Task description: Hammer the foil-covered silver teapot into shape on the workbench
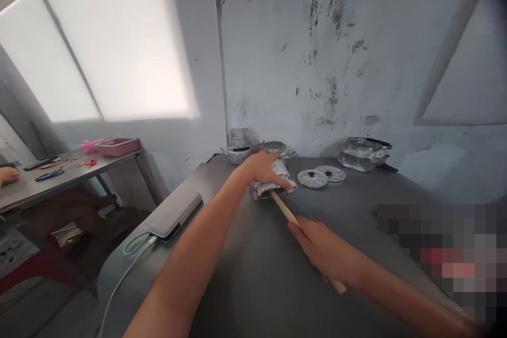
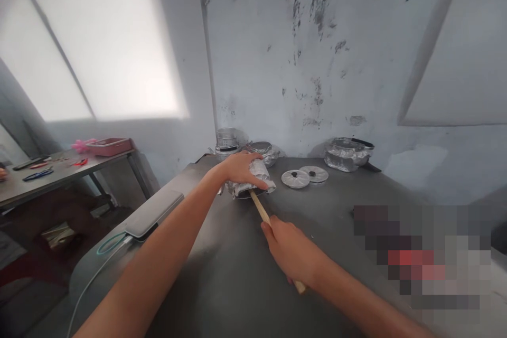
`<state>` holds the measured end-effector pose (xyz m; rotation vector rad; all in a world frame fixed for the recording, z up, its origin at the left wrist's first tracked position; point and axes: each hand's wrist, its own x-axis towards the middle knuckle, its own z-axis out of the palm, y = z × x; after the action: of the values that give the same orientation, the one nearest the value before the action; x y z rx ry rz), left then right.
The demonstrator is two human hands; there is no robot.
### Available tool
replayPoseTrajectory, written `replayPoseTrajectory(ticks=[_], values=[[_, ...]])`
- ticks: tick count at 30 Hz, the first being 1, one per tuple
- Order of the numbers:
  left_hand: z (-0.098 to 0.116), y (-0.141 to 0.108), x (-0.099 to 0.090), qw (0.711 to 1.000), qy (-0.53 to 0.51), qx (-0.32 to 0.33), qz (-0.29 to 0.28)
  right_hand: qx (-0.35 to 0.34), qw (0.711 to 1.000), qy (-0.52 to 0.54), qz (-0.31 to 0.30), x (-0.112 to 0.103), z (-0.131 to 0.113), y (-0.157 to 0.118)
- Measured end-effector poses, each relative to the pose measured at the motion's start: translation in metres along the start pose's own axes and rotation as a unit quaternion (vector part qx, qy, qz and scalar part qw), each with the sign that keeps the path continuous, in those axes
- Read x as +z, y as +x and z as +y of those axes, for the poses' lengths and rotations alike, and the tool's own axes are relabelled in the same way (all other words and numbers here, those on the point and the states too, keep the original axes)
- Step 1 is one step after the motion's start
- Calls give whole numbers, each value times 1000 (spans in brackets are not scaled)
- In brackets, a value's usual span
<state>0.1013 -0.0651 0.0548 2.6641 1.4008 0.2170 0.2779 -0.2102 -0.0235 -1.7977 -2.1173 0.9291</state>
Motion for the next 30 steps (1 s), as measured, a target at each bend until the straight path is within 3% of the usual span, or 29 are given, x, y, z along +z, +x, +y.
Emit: replayPoseTrajectory(ticks=[7, 20, 26, 30], values=[[3, 0, 2, 1000, 8, -3, 6, -15, 998, -16, 56, -1, -7, -5], [2, -1, 3, 1000, 8, -10, 17, -8, 999, -23, 47, 0, -10, -5], [-1, 1, 2, 1000, 8, 0, 19, 11, 1000, -16, 11, 2, -6, -3], [-1, 0, 2, 1000, -1, 3, 16, -2, 999, -16, 33, 1, -9, -4]])
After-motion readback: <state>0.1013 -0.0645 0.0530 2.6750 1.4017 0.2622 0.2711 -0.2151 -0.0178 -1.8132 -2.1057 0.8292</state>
